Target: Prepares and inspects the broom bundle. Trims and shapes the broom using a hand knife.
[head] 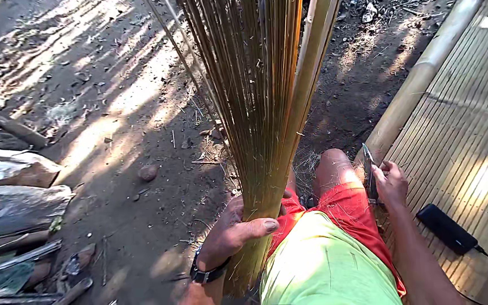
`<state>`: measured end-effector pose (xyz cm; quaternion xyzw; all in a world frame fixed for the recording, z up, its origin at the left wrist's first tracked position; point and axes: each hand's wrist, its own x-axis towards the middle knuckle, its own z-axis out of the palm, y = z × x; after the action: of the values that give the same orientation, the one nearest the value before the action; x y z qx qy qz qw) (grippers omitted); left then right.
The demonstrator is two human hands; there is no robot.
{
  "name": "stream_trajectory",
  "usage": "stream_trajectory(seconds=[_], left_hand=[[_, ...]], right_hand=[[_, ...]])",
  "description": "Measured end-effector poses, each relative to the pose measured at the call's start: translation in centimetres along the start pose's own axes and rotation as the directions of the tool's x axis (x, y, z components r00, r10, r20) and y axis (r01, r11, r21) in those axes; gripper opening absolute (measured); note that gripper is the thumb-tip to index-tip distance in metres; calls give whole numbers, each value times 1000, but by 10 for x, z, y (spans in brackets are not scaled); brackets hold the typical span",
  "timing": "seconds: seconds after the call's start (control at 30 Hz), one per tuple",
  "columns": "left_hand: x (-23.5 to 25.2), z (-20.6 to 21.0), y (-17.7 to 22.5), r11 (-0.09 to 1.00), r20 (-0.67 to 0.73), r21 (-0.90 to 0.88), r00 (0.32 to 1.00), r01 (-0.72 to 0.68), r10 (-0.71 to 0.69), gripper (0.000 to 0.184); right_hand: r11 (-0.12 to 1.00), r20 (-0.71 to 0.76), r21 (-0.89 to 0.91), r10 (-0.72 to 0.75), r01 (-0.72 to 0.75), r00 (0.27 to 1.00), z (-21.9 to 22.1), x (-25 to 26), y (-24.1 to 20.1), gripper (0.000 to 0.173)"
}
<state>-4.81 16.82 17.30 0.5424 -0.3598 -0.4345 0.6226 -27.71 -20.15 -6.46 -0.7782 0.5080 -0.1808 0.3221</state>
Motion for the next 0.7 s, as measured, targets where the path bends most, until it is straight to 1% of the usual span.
stream_trajectory(seconds=[0.07, 0.13, 0.2, 0.33, 0.43, 0.5, 0.57, 0.63, 0.7], left_hand=[[4, -2, 3, 1000, -1, -20, 1000, 13, -13, 40], [9, -6, 6, 1000, -5, -19, 1000, 17, -17, 41], [10, -8, 10, 1000, -19, 8, 1000, 20, -20, 39], [10, -15, 17, 999, -25, 54, 1000, 6, -5, 38], [8, -22, 18, 1000, -5, 23, 1000, -3, 3, 37], [8, -26, 19, 1000, 16, -11, 1000, -7, 7, 38], [7, -30, 19, 999, 31, -43, 999, -8, 10, 39], [6, -32, 21, 998, 39, -57, 999, -9, 12, 40], [5, -33, 25, 998, 48, -51, 999, -22, 25, 39]], right_hand=[[993, 24, -105, 51, -48, 998, 12, -10, 27, 62], [983, 6, -183, 32, -30, 999, 19, -15, 30, 63], [980, 3, -197, 22, -21, 1000, 24, -15, 25, 62], [986, 31, -150, 83, -77, 996, 30, -4, 5, 63], [977, 53, -119, 183, -176, 982, 30, 7, -1, 63], [970, 58, -91, 230, -224, 971, 30, 11, -3, 58], [963, 103, -36, 271, -269, 957, 28, 13, -1, 53], [958, 135, 13, 281, -285, 950, 26, 14, 7, 45], [939, 151, 124, 302, -321, 941, 19, 9, 12, 41]])
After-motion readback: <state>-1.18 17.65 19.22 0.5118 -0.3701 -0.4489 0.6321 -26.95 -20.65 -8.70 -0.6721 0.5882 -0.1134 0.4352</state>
